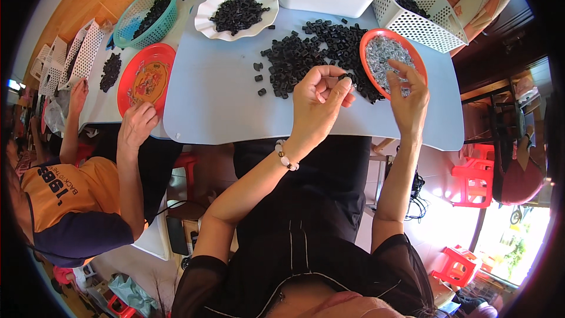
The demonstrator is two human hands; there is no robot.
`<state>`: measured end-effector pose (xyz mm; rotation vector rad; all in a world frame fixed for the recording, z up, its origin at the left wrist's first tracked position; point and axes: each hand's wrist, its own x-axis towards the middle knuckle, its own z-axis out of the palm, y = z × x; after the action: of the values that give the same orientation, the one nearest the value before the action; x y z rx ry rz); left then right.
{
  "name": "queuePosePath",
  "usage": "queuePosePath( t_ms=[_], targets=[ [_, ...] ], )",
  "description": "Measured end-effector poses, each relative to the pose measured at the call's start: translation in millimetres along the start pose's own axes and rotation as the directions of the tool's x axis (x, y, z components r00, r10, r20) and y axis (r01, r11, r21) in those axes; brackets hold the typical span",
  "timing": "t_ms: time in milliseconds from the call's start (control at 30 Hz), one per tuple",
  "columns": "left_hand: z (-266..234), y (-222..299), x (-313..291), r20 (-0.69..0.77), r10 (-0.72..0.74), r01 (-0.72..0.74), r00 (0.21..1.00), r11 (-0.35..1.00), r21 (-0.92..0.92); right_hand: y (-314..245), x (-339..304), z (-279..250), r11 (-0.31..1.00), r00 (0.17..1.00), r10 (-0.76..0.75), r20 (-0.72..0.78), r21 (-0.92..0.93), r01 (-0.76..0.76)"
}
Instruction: The person assembles small parts by picking up black plastic pieces from the table, taking small metal inserts from a plate, and fitting them together by hand.
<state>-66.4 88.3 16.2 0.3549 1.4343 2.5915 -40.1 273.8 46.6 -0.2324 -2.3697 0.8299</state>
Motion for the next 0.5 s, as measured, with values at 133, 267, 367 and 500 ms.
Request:
queuePosePath(
  t_ms=[133,267,367,500],
  targets=[
    [-4,1,-9,0.003,0.066,-0.066,0.998,0.995,0.068,-33,-25,9,0.926,0.979,-0.024,0.205,0.374,-0.056],
    [-8,5,-20,-0.006,0.082,-0.081,0.997,0.991,0.106,-46,-36,15,0.909,0.970,-0.108,0.218,0.416,0.008],
    [-12,8,-29,-0.002,0.083,-0.082,0.997,0.990,0.117,-46,-42,16,0.904,0.966,-0.155,0.207,0.425,0.054],
    [-23,6,-39,0.007,0.080,-0.080,0.997,0.994,0.075,-45,-50,16,0.798,0.974,-0.095,0.205,0.601,-0.048]
  ],
)
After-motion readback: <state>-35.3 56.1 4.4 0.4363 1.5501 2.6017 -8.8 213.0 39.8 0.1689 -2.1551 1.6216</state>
